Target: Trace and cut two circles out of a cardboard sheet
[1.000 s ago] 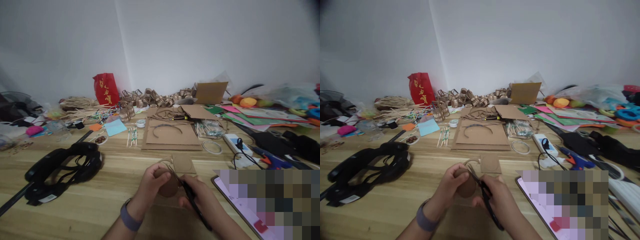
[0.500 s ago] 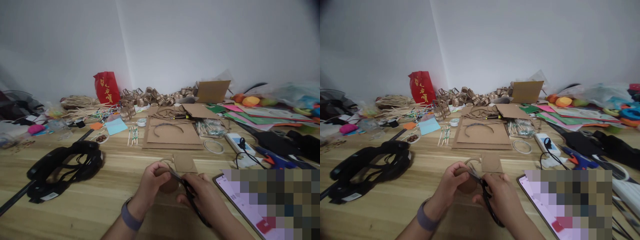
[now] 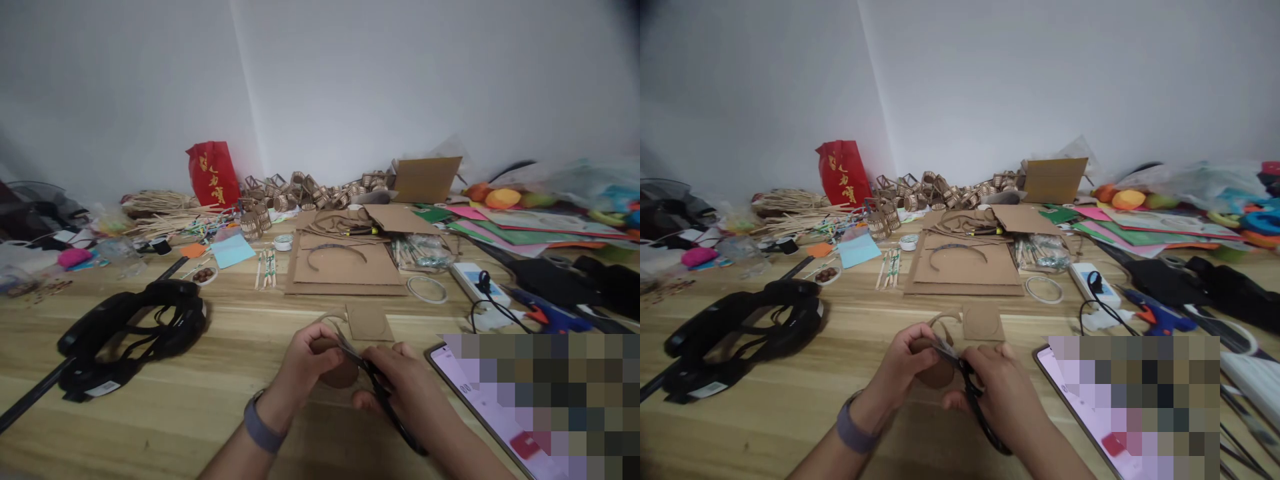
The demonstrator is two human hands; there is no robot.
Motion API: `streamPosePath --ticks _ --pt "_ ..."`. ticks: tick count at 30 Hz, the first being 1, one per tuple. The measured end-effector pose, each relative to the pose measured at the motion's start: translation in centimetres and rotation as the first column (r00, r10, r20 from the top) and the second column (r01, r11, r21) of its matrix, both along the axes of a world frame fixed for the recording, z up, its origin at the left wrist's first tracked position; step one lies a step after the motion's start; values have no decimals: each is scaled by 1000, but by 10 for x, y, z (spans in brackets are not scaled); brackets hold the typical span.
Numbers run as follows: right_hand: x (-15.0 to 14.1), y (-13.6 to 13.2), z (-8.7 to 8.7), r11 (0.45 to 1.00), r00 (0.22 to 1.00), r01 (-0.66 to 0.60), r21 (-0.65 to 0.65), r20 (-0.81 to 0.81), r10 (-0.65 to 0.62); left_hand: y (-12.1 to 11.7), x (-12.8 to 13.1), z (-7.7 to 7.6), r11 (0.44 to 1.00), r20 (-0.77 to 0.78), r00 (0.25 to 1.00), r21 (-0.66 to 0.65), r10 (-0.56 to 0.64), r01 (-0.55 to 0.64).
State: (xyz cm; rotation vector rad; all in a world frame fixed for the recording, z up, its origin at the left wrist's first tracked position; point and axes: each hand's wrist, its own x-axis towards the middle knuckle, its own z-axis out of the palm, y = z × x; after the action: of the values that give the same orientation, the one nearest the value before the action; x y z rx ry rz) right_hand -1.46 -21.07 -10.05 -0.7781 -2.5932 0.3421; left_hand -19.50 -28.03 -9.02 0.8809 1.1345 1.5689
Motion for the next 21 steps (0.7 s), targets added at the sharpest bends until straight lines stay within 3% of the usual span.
streamPosePath --ticks 11,18,21 --pt "1 -1 -5 993 1000 -4 118 -13 6 -1 2 0 999 -5 1000 -34 -9 8" --pt "0 -1 -4 996 999 30 83 14 -31 -1 3 -2 999 49 999 -29 -16 17" --pt "-4 -1 -8 999 997 19 -48 -76 -23 -1 4 -3 998 94 995 -53 -20 26"
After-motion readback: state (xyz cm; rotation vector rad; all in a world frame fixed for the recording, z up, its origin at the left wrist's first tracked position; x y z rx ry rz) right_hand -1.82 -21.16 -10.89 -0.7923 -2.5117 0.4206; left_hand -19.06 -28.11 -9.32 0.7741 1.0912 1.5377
